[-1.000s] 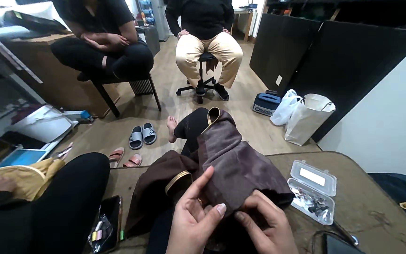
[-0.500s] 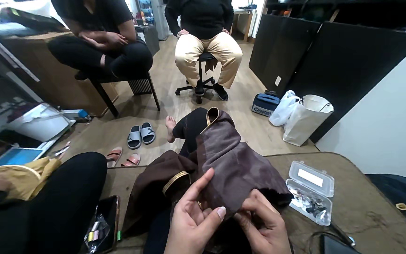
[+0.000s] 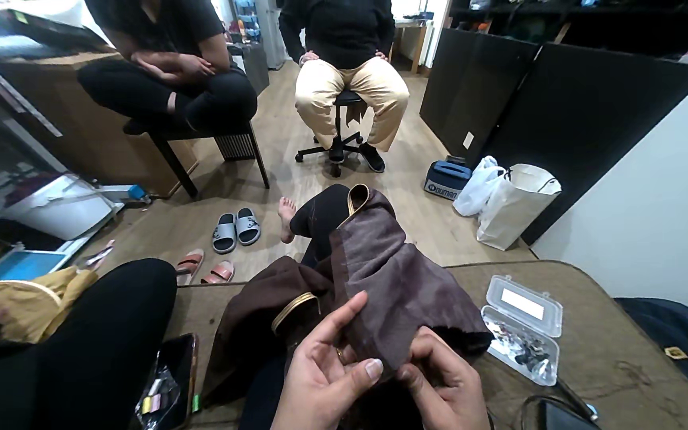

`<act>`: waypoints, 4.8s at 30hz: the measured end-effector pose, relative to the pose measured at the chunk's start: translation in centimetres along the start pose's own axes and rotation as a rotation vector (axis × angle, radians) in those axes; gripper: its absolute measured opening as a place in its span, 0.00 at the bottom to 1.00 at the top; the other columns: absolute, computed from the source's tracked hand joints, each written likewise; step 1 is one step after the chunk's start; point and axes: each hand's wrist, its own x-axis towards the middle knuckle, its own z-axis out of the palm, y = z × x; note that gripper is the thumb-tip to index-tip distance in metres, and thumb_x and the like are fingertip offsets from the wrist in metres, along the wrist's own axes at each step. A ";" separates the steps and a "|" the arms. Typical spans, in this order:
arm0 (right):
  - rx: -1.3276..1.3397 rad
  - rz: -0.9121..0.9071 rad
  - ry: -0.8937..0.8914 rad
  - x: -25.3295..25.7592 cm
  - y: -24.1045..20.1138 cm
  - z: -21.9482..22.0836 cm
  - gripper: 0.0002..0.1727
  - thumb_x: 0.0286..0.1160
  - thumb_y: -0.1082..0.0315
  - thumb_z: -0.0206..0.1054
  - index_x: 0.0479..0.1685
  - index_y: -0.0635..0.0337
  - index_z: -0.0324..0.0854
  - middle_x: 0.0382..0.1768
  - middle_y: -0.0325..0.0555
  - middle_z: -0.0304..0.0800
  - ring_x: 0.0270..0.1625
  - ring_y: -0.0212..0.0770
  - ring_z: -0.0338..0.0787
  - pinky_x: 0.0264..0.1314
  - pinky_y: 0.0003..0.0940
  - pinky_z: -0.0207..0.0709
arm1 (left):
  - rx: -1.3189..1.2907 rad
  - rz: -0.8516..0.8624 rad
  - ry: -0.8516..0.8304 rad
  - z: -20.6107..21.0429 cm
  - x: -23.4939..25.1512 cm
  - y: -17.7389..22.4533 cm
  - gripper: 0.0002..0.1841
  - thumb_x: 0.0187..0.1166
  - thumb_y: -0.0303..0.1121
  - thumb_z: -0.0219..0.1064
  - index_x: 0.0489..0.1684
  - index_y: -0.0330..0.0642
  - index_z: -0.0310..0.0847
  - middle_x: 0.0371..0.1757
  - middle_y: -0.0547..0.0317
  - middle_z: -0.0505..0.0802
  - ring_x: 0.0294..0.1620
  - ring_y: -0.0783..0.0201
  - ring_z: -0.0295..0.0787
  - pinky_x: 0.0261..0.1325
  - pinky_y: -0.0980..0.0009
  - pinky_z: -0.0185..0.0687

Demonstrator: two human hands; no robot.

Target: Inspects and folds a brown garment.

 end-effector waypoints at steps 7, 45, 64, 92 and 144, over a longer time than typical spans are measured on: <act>0.147 0.113 -0.015 -0.3 -0.7 0.2 0.08 0.75 0.62 0.74 0.36 0.56 0.84 0.37 0.28 0.89 0.40 0.16 0.87 0.43 0.14 0.83 | -0.050 -0.059 -0.029 -0.3 -0.1 0.1 0.36 0.68 0.15 0.73 0.81 0.23 0.66 0.74 0.50 0.86 0.65 0.60 0.91 0.68 0.62 0.89; 0.022 0.006 0.001 -0.3 -1.2 0.4 0.08 0.81 0.64 0.69 0.40 0.59 0.87 0.51 0.35 0.89 0.58 0.18 0.85 0.63 0.16 0.81 | 0.008 -0.080 0.032 0.7 -0.7 1.2 0.34 0.66 0.08 0.69 0.79 0.22 0.67 0.72 0.50 0.87 0.62 0.61 0.92 0.66 0.62 0.90; -0.032 -0.081 -0.016 -0.3 -0.7 0.1 0.03 0.78 0.67 0.71 0.41 0.57 0.86 0.41 0.36 0.84 0.50 0.19 0.83 0.56 0.12 0.79 | -0.018 -0.080 0.004 0.5 -0.7 0.8 0.35 0.65 0.08 0.69 0.79 0.22 0.67 0.71 0.49 0.88 0.64 0.60 0.92 0.68 0.61 0.89; -0.018 -0.075 -0.054 -0.5 -0.8 -0.1 0.04 0.79 0.68 0.70 0.41 0.59 0.85 0.41 0.38 0.83 0.51 0.21 0.83 0.56 0.13 0.79 | -0.045 -0.145 -0.001 0.5 -0.8 1.0 0.35 0.65 0.08 0.69 0.79 0.23 0.67 0.69 0.49 0.89 0.62 0.60 0.92 0.66 0.62 0.89; -0.140 -0.143 -0.028 -0.2 -0.8 -0.1 0.08 0.82 0.65 0.68 0.38 0.60 0.82 0.38 0.41 0.78 0.45 0.22 0.81 0.51 0.10 0.75 | -0.079 -0.189 0.003 -0.1 -0.7 1.0 0.32 0.66 0.12 0.72 0.76 0.26 0.71 0.64 0.50 0.92 0.56 0.61 0.94 0.60 0.64 0.91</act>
